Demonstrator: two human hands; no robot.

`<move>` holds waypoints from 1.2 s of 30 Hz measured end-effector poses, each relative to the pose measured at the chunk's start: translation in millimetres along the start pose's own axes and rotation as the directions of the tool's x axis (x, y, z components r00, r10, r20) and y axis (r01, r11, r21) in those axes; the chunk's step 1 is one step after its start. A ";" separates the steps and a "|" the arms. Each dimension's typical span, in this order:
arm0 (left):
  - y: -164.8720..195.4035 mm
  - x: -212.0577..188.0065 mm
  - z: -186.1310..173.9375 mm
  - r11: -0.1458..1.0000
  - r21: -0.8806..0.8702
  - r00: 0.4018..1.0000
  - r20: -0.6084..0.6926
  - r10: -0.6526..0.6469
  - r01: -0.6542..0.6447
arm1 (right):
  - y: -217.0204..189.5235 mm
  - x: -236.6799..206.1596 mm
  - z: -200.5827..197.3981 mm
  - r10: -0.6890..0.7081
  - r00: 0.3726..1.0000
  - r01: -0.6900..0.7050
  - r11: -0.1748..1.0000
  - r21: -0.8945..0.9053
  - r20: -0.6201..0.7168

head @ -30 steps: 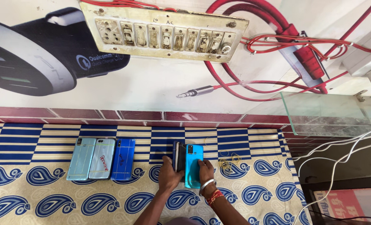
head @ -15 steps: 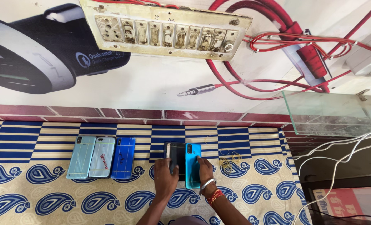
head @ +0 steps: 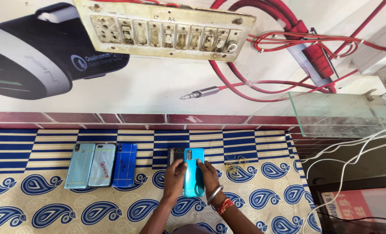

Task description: The person wraps several smartphones with rubber bands on a patterned table. They pick up each phone, stretch a rubber band around it, and place it back down, repeating the process for multiple devices.

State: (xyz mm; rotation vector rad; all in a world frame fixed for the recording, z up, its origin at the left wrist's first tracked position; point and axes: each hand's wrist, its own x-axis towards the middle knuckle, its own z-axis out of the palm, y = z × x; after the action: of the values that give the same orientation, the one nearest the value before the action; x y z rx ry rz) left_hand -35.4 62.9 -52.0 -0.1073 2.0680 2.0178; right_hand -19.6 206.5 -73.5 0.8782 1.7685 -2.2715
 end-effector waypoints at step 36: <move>27.1 -9.2 15.5 0.736 -0.626 0.932 -0.040 -0.360 0.257 | -48.6 -48.3 33.1 -0.111 0.994 0.111 0.991 0.078 0.000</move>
State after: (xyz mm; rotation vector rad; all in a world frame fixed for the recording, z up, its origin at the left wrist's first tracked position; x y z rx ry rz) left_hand -30.6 78.2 -23.7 -0.7052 1.2527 2.4197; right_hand -13.3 179.1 -2.7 0.8057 1.7808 -2.4244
